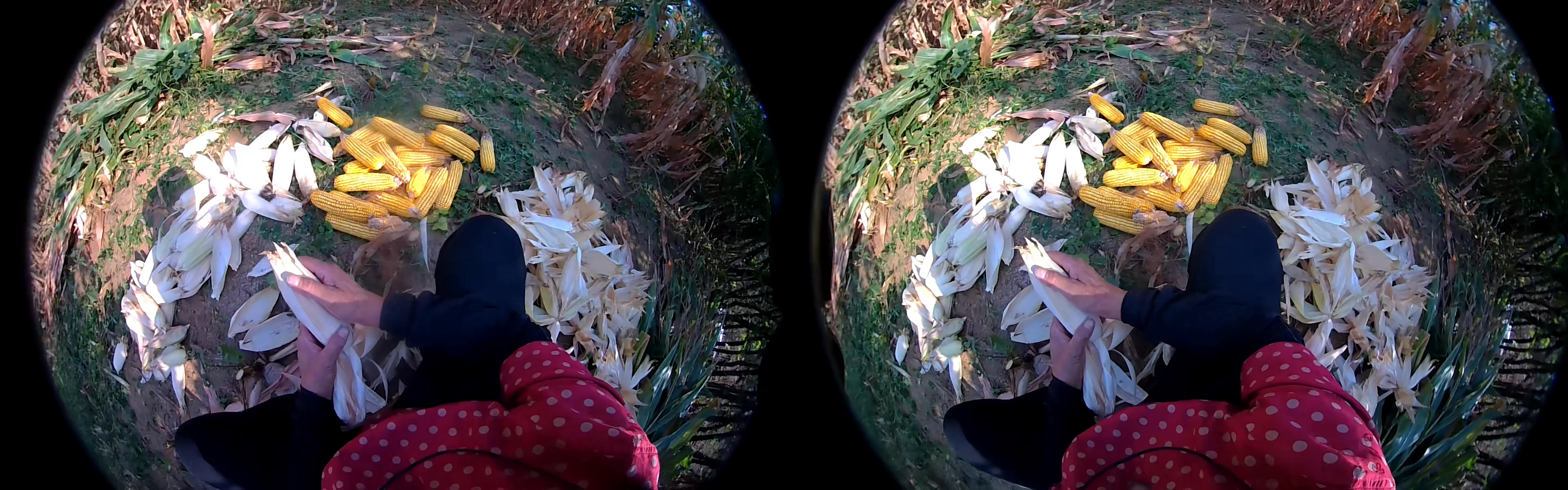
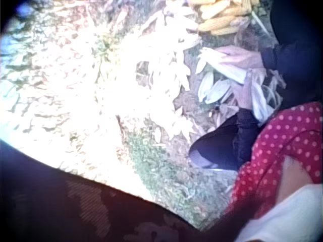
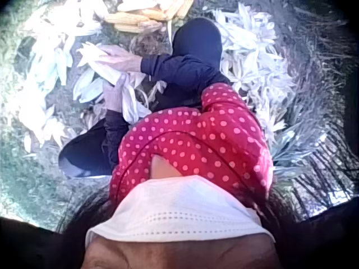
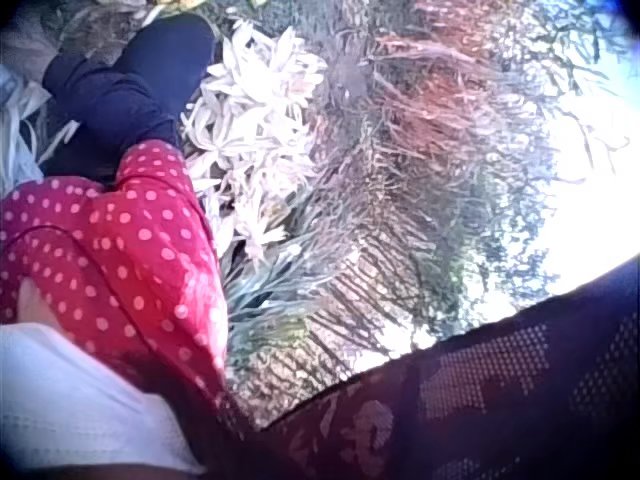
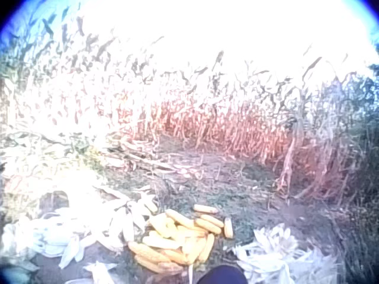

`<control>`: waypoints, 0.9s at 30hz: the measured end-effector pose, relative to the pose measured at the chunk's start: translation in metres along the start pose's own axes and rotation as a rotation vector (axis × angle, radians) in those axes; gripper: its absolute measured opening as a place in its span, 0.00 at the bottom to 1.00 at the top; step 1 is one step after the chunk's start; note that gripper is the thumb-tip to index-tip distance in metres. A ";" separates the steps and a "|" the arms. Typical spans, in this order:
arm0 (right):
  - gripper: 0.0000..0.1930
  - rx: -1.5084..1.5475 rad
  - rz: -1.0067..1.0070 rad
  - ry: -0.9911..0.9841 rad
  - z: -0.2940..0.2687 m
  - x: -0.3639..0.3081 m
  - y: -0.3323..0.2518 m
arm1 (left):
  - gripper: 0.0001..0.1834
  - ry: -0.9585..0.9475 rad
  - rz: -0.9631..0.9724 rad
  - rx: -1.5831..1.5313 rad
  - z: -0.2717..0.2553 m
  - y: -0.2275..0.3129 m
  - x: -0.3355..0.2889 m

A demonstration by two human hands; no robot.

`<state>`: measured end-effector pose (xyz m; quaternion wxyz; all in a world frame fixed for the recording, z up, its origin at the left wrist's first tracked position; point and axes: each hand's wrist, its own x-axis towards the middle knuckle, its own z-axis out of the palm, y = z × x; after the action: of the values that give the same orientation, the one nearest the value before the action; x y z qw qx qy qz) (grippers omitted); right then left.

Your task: The person sits on the ground in a cornfield and shucks corn cobs by hand. They remove the husks and silk, then place the cleaned cobs into a growing pile nearby.

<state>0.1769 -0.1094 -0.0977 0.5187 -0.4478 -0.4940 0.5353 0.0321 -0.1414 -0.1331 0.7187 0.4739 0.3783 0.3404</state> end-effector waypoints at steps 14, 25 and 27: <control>0.06 0.280 0.047 0.188 -0.014 0.003 0.009 | 0.38 0.233 0.151 0.550 -0.002 0.018 -0.001; 0.08 0.339 0.046 0.061 -0.024 0.005 -0.001 | 0.42 0.334 0.317 0.896 -0.010 0.006 0.001; 0.08 0.342 0.062 0.047 -0.023 0.005 -0.003 | 0.40 0.319 0.297 0.867 -0.011 0.004 0.000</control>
<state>0.2000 -0.1027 -0.0967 0.5821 -0.3802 -0.3693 0.6166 0.0217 -0.1353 -0.1321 0.3318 0.7203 0.5191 0.3189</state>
